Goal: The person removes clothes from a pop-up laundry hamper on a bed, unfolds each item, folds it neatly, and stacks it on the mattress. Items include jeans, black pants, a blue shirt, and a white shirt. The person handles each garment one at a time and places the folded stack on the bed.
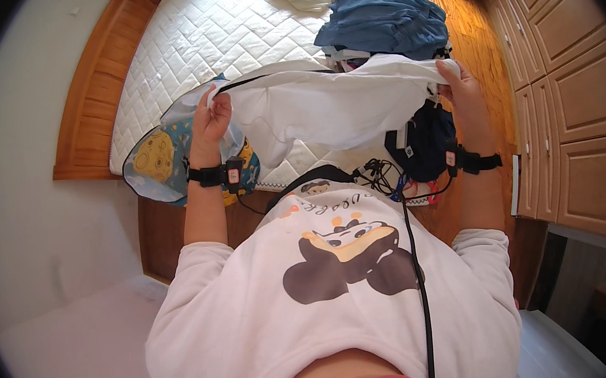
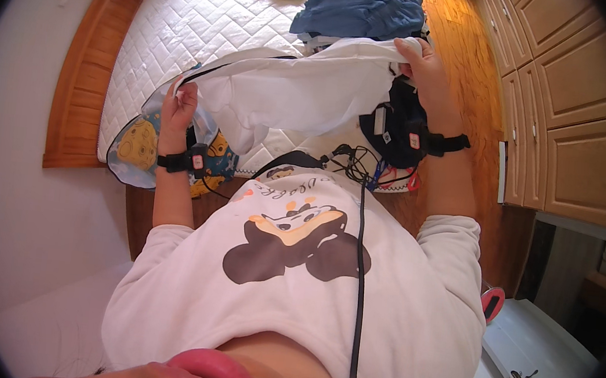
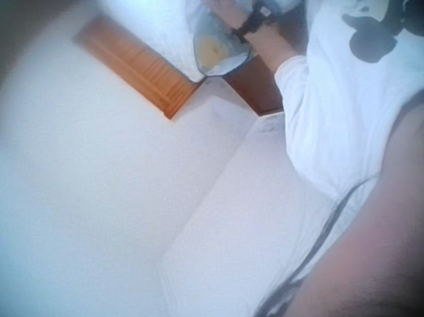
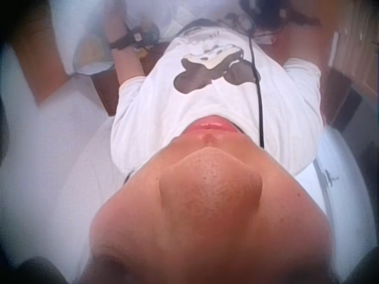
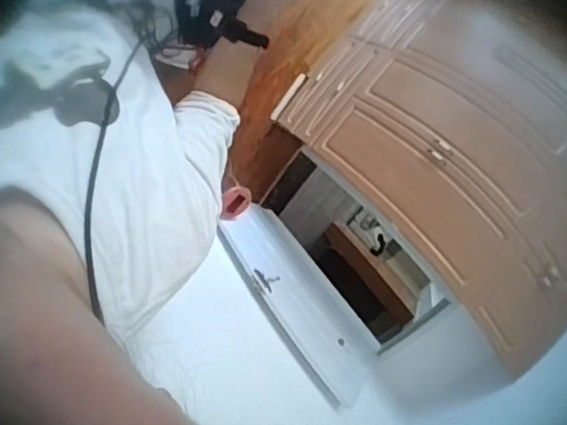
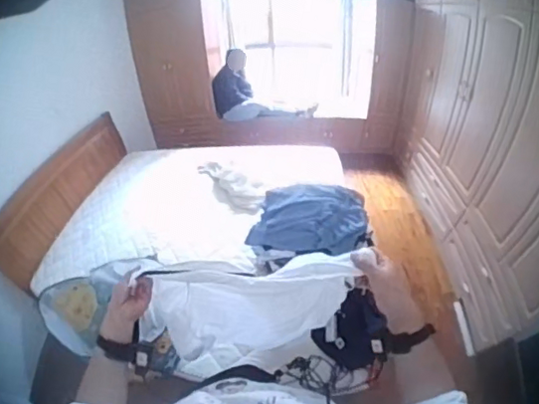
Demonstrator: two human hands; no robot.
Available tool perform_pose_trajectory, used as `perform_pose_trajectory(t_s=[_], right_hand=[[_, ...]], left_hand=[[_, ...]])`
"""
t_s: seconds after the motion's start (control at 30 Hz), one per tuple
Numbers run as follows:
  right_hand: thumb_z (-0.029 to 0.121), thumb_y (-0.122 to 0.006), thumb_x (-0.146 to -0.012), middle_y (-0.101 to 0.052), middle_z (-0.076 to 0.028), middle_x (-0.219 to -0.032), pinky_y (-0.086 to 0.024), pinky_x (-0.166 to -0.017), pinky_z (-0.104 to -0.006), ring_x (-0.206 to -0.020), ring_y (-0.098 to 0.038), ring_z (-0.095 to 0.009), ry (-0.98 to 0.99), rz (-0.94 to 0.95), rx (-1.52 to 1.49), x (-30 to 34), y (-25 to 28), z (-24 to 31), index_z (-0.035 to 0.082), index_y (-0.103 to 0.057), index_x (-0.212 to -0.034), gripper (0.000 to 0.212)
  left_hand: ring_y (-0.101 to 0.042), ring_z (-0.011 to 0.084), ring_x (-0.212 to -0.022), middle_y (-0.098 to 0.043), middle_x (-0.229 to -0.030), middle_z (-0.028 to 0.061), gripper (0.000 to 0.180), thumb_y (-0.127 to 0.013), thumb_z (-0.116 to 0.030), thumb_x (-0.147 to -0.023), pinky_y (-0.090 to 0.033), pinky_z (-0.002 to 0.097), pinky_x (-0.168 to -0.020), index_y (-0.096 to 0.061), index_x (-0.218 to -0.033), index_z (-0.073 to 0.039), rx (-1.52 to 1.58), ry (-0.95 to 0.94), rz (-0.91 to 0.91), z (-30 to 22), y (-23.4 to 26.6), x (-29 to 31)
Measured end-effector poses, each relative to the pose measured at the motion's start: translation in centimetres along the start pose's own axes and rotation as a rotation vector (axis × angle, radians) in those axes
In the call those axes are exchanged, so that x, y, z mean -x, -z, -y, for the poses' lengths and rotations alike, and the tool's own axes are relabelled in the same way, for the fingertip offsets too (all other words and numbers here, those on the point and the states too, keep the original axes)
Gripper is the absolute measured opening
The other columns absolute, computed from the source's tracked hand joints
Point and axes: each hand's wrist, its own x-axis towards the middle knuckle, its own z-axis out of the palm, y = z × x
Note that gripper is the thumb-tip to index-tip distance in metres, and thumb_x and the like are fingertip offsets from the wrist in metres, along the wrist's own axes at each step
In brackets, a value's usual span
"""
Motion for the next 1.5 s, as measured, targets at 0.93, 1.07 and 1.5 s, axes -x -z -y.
perform_pose_trajectory(t_s=[0.93, 1.07, 1.5], right_hand=[[0.013, -0.066, -0.091, -0.064, -0.001, -0.103, -0.05, -0.084, -0.0248, -0.095, -0.062, -0.01, 0.239, 0.485, -0.387, -5.9, -8.9, 6.1, 0.008, -0.057, -0.119, 0.03], [0.016, -0.066, -0.091, -0.064, -0.001, -0.103, -0.049, -0.085, -0.0243, -0.095, -0.061, -0.01, 0.289, 0.323, -0.294, -5.0, -6.4, 7.0, 0.009, -0.058, -0.118, 0.029], [0.032, -0.076, -0.081, -0.061, -0.014, -0.115, -0.051, -0.086, -0.0326, -0.097, -0.063, -0.025, 0.438, 0.246, 0.604, -1.8, -3.4, -1.3, 0.005, -0.059, -0.12, 0.05]], left_hand=[[-0.047, 0.0191, -0.125, -0.052, -0.134, 0.0125, 0.08, -0.074, -0.034, -0.085, -0.04, 0.0345, -0.101, -0.031, -0.147, -0.005, -1.764, 0.222, 0.509, 16.2, -7.4, -9.5], [-0.052, 0.0057, -0.085, -0.053, -0.09, -0.0027, 0.066, -0.076, -0.029, -0.083, -0.042, 0.0182, -0.08, -0.046, -0.134, 0.002, -1.318, 0.284, 0.625, 17.5, -11.8, -9.7], [-0.047, 0.0065, -0.074, -0.05, -0.082, -0.004, 0.02, -0.063, -0.002, -0.088, -0.041, 0.0216, -0.067, -0.071, -0.105, -0.008, -1.905, -0.037, 0.905, 15.2, -23.4, -7.3]])
